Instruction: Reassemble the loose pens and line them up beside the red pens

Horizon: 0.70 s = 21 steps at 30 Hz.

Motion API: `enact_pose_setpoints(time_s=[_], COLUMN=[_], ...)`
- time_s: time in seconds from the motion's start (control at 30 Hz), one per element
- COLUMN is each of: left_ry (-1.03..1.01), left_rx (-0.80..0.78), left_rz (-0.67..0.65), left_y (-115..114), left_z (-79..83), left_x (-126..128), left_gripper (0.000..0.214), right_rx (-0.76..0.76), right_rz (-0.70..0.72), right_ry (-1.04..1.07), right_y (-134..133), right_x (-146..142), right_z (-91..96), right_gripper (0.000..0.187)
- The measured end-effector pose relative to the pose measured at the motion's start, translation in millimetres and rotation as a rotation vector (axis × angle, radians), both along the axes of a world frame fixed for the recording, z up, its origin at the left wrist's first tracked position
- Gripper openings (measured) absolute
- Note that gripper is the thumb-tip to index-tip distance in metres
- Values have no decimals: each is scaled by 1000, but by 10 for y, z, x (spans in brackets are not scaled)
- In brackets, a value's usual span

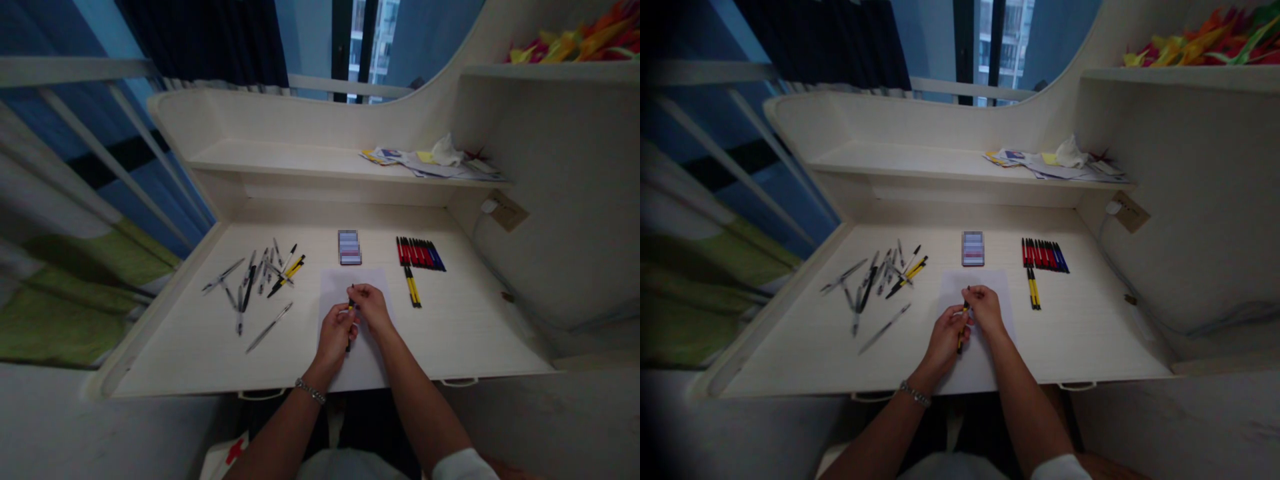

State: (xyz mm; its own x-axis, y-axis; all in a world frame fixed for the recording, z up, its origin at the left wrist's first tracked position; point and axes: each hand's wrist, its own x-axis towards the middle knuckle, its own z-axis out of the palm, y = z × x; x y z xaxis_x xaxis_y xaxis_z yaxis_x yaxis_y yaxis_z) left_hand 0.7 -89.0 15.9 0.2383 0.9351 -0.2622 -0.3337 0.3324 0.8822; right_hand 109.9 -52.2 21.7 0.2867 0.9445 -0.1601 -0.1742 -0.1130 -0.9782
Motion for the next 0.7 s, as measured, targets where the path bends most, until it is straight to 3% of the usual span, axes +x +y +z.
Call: enact_pose_setpoints(time_s=[0.2, 0.5, 0.6, 0.7], left_ry=[9, 78, 79, 78], left_rx=[13, 25, 7, -18], left_rz=[-13, -35, -29, -10], left_y=[-26, -66, -99, -111], left_z=[-20, 26, 22, 23], left_x=[-18, -86, -137, -196], left_gripper=[39, 41, 40, 41], right_rx=[-51, -96, -44, -65], right_rz=[93, -65, -110, -55], right_ry=[151, 121, 5, -300], right_y=[3, 218, 323, 360], right_x=[52, 118, 169, 168], right_z=[86, 224, 166, 56], right_gripper=[39, 42, 38, 34])
